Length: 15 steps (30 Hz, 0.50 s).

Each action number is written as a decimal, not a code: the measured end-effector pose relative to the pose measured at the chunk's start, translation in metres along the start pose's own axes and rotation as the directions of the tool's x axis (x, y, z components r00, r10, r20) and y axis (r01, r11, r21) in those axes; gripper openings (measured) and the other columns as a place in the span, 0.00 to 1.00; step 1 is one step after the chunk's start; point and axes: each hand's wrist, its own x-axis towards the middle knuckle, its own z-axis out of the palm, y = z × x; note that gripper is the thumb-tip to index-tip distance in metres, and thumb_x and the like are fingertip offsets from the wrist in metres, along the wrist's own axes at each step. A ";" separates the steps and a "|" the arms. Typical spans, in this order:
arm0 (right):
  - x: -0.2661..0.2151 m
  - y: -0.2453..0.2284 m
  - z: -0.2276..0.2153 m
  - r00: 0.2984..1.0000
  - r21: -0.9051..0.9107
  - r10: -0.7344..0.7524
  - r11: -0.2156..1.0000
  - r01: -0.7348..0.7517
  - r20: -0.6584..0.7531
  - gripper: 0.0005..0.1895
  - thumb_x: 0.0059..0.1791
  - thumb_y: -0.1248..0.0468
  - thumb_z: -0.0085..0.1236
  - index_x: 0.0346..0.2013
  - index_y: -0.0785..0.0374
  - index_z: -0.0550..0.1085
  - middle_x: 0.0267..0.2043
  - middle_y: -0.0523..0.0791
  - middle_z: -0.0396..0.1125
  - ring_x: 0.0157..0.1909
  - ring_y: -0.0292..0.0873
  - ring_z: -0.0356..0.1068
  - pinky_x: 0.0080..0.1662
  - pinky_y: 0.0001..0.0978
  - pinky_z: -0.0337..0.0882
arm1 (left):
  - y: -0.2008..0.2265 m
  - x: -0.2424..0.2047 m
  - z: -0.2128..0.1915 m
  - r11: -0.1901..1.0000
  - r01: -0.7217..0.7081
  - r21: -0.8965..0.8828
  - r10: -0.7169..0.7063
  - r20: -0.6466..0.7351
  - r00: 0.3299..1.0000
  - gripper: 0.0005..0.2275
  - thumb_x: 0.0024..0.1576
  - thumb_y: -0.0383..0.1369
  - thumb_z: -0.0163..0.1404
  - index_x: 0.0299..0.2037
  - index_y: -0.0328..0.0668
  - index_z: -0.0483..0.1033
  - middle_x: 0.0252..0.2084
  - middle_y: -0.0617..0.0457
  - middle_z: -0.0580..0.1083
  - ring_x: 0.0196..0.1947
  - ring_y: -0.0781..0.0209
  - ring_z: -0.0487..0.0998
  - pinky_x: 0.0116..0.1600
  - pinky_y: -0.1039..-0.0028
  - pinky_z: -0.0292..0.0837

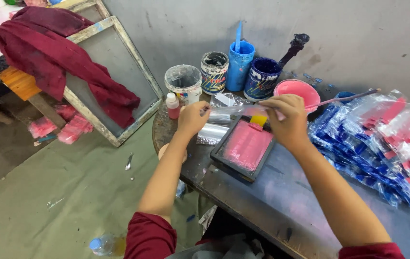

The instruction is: The person wipes a table surface with a cloth, then picks up a pink bucket and stirs the pink paint inside with a brush. They pour some paint into a rectangular tray and continue stirring the paint in the bucket.

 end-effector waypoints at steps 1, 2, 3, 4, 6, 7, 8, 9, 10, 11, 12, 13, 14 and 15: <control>-0.003 -0.001 -0.014 1.000 -0.005 0.002 1.000 -0.002 -0.002 0.14 0.45 0.73 0.65 0.39 0.51 0.82 0.39 0.40 0.76 0.45 0.48 0.74 0.55 0.40 0.66 | 0.002 0.000 -0.002 1.000 -0.005 -0.002 0.005 0.002 1.000 0.06 0.58 0.41 0.53 0.44 0.62 0.80 0.40 0.61 0.82 0.46 0.59 0.82 0.58 0.66 0.68; -0.007 -0.002 -0.029 0.998 0.004 0.065 0.998 -0.065 -0.007 0.14 0.47 0.76 0.63 0.40 0.53 0.83 0.38 0.41 0.76 0.44 0.50 0.74 0.54 0.39 0.67 | 0.005 0.000 -0.004 0.999 -0.012 -0.049 0.012 0.003 1.000 0.07 0.60 0.41 0.52 0.45 0.61 0.80 0.42 0.60 0.81 0.47 0.59 0.82 0.59 0.65 0.67; -0.010 -0.002 -0.044 0.992 0.013 0.128 0.992 -0.128 -0.011 0.15 0.48 0.79 0.61 0.40 0.55 0.83 0.37 0.43 0.75 0.43 0.51 0.74 0.53 0.39 0.68 | 0.009 0.001 -0.005 0.995 -0.018 -0.097 0.018 0.004 1.000 0.07 0.61 0.40 0.52 0.46 0.60 0.80 0.43 0.60 0.81 0.47 0.59 0.82 0.61 0.65 0.66; -0.017 -0.002 -0.056 0.991 0.005 0.133 0.991 -0.133 -0.016 0.15 0.48 0.79 0.61 0.40 0.55 0.83 0.37 0.43 0.75 0.43 0.51 0.74 0.53 0.39 0.68 | 0.019 -0.001 -0.006 0.995 -0.026 -0.100 0.027 0.010 1.000 0.07 0.61 0.40 0.52 0.46 0.60 0.80 0.43 0.60 0.81 0.47 0.59 0.82 0.61 0.65 0.66; -0.032 -0.002 -0.082 0.965 0.014 0.262 0.965 -0.262 -0.028 0.12 0.51 0.77 0.62 0.41 0.57 0.82 0.35 0.44 0.74 0.41 0.49 0.74 0.49 0.39 0.70 | 0.041 -0.004 -0.007 0.966 -0.041 -0.255 0.054 0.045 0.998 0.09 0.60 0.36 0.54 0.47 0.50 0.82 0.44 0.49 0.82 0.49 0.49 0.82 0.59 0.62 0.71; -0.042 0.001 -0.097 0.962 0.004 0.269 0.963 -0.269 -0.037 0.12 0.51 0.77 0.62 0.41 0.57 0.82 0.35 0.44 0.74 0.41 0.49 0.74 0.49 0.39 0.70 | 0.050 -0.004 -0.006 0.965 -0.051 -0.258 0.067 0.053 0.996 0.09 0.60 0.36 0.54 0.47 0.50 0.82 0.44 0.49 0.82 0.49 0.49 0.82 0.59 0.62 0.71; -0.052 0.003 -0.113 0.918 0.098 0.395 0.915 -0.390 -0.039 0.10 0.53 0.78 0.59 0.44 0.63 0.81 0.38 0.50 0.73 0.42 0.49 0.74 0.47 0.40 0.72 | 0.060 -0.004 -0.004 0.949 -0.112 -0.294 0.132 0.049 0.990 0.08 0.60 0.35 0.54 0.46 0.51 0.82 0.41 0.51 0.82 0.47 0.50 0.82 0.57 0.62 0.73; -0.063 0.005 -0.129 0.858 0.193 0.514 0.845 -0.499 -0.029 0.09 0.55 0.79 0.55 0.47 0.70 0.79 0.41 0.55 0.73 0.42 0.49 0.75 0.46 0.41 0.75 | 0.070 -0.004 -0.002 0.929 -0.171 -0.329 0.196 0.043 0.980 0.08 0.59 0.34 0.53 0.46 0.52 0.83 0.39 0.52 0.82 0.45 0.50 0.83 0.55 0.63 0.74; -0.071 0.004 -0.146 0.854 0.181 0.518 0.845 -0.503 -0.042 0.09 0.55 0.79 0.55 0.47 0.70 0.79 0.41 0.55 0.73 0.42 0.49 0.75 0.46 0.41 0.75 | 0.087 -0.007 -0.004 0.923 -0.183 -0.337 0.211 0.048 0.976 0.08 0.59 0.34 0.53 0.46 0.52 0.83 0.39 0.52 0.82 0.45 0.50 0.83 0.55 0.63 0.74; -0.080 0.002 -0.164 0.795 0.137 0.607 0.789 -0.599 -0.020 0.09 0.56 0.77 0.54 0.48 0.69 0.79 0.37 0.51 0.72 0.39 0.42 0.72 0.44 0.32 0.73 | 0.104 -0.010 -0.007 0.909 -0.150 -0.389 0.218 0.137 0.966 0.10 0.59 0.32 0.51 0.48 0.52 0.82 0.40 0.57 0.83 0.42 0.58 0.81 0.53 0.68 0.73; -0.088 -0.001 -0.181 0.722 0.092 0.692 0.719 -0.689 -0.004 0.09 0.57 0.75 0.52 0.49 0.68 0.79 0.32 0.47 0.71 0.36 0.36 0.69 0.42 0.24 0.70 | 0.120 -0.012 -0.010 0.893 -0.112 -0.436 0.231 0.229 0.946 0.13 0.58 0.30 0.48 0.50 0.52 0.82 0.41 0.61 0.84 0.38 0.65 0.80 0.52 0.72 0.72; -0.099 -0.002 -0.196 0.715 0.083 0.698 0.714 -0.695 -0.019 0.09 0.57 0.75 0.52 0.49 0.68 0.79 0.32 0.47 0.71 0.36 0.36 0.69 0.42 0.24 0.70 | 0.134 -0.014 -0.008 0.888 -0.121 -0.443 0.247 0.238 0.939 0.13 0.58 0.30 0.48 0.50 0.52 0.82 0.41 0.61 0.84 0.38 0.65 0.80 0.52 0.72 0.72; -0.110 -0.005 -0.211 0.652 0.077 0.759 0.650 -0.756 0.001 0.11 0.57 0.74 0.51 0.52 0.66 0.77 0.34 0.48 0.71 0.37 0.39 0.71 0.45 0.27 0.72 | 0.147 -0.017 -0.005 0.890 -0.135 -0.435 0.281 0.291 0.915 0.14 0.58 0.30 0.49 0.52 0.53 0.79 0.42 0.60 0.84 0.42 0.62 0.81 0.54 0.72 0.72; -0.121 -0.007 -0.225 0.582 0.070 0.813 0.580 -0.812 0.020 0.12 0.57 0.73 0.50 0.55 0.65 0.76 0.35 0.49 0.71 0.39 0.41 0.72 0.47 0.30 0.74 | 0.161 -0.021 -0.003 0.891 -0.150 -0.428 0.314 0.343 0.886 0.15 0.58 0.30 0.49 0.54 0.55 0.77 0.44 0.60 0.84 0.46 0.60 0.83 0.56 0.71 0.72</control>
